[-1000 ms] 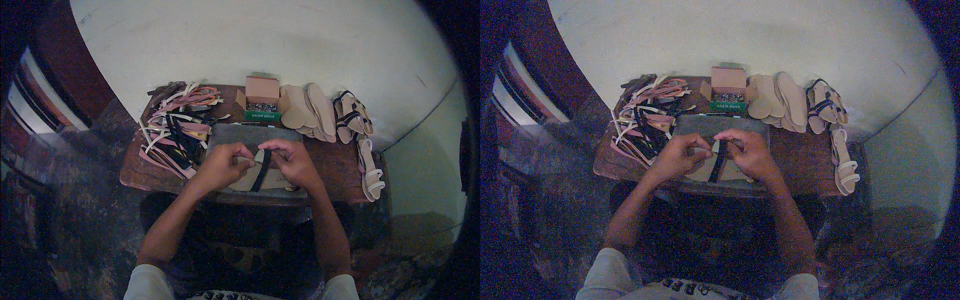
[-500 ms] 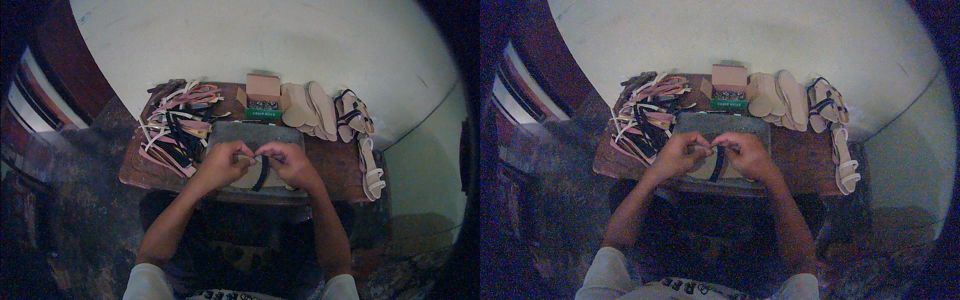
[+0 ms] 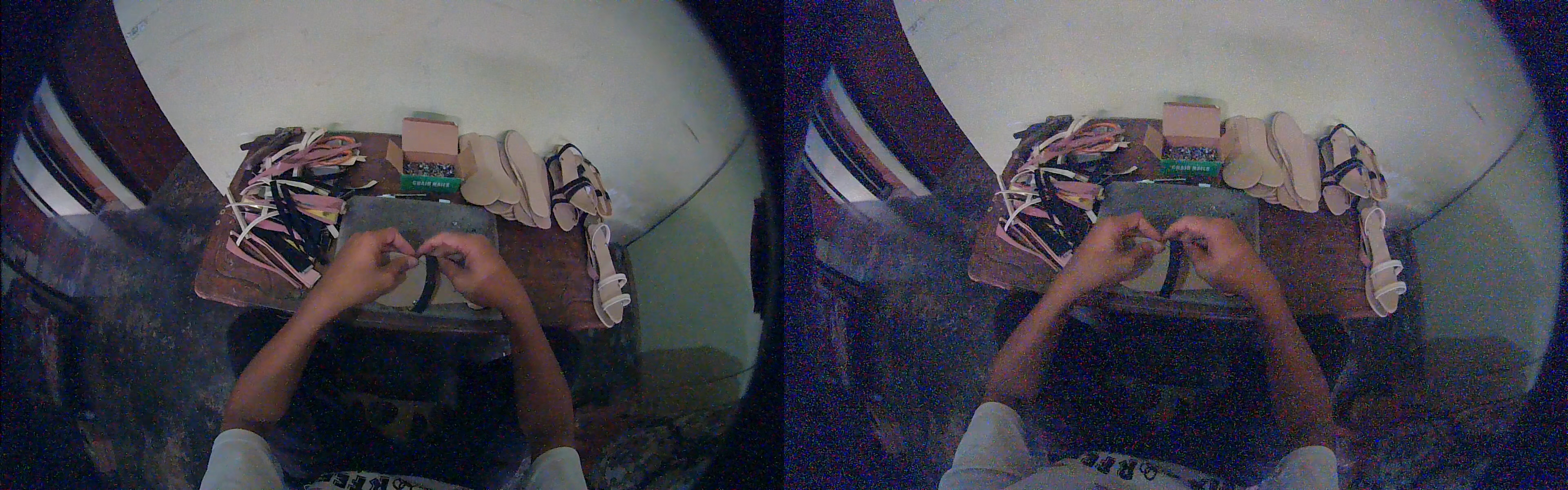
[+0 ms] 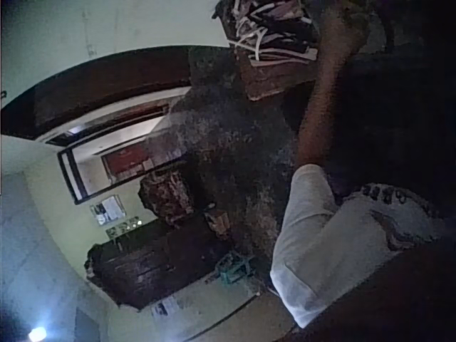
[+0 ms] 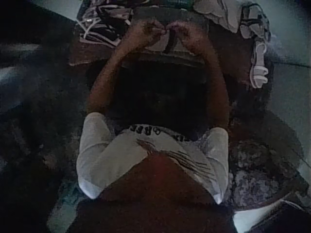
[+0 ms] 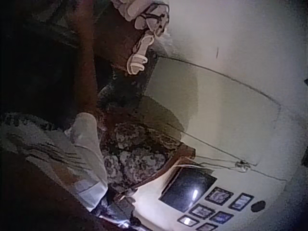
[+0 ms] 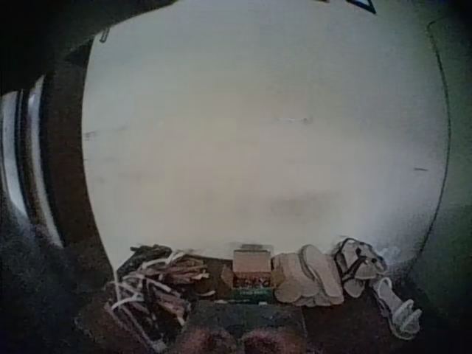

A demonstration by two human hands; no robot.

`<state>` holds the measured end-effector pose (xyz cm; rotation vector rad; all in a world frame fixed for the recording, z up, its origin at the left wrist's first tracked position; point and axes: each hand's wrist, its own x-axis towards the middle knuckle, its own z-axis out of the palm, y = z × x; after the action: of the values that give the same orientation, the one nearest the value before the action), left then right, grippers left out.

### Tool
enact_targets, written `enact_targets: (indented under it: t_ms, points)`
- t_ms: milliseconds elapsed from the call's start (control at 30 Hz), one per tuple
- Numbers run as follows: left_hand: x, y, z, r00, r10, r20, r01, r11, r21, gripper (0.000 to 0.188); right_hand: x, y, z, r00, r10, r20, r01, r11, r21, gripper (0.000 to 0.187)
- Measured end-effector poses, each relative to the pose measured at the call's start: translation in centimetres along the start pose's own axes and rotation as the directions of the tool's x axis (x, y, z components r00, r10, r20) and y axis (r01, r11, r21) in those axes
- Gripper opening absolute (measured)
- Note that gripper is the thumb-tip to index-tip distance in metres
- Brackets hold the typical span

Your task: The person sits on the floor and assembles a sandal by attaching a black strap to a beige sole. They pick up the sole and strap, align them, and secure the strap to the sole using a small fastener.

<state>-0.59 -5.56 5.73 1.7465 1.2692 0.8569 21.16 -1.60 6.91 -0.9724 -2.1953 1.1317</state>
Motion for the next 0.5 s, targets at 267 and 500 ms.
enact_targets:
  t_ms: [267,500]
  points:
    - [0.1,-0.9,0.4,0.999,-0.003,-0.048,0.003,1.000,-0.002,0.015,-0.2,-0.3,0.4,0.998,0.034,0.043,-0.036,0.998,0.049,0.036]
    - [0.1,0.0,-0.3,0.993,-0.116,0.034,0.117,0.993,-0.030,0.018,0.0,0.4,0.6,0.999,0.041,0.024,-0.039,0.996,-0.086,0.033]
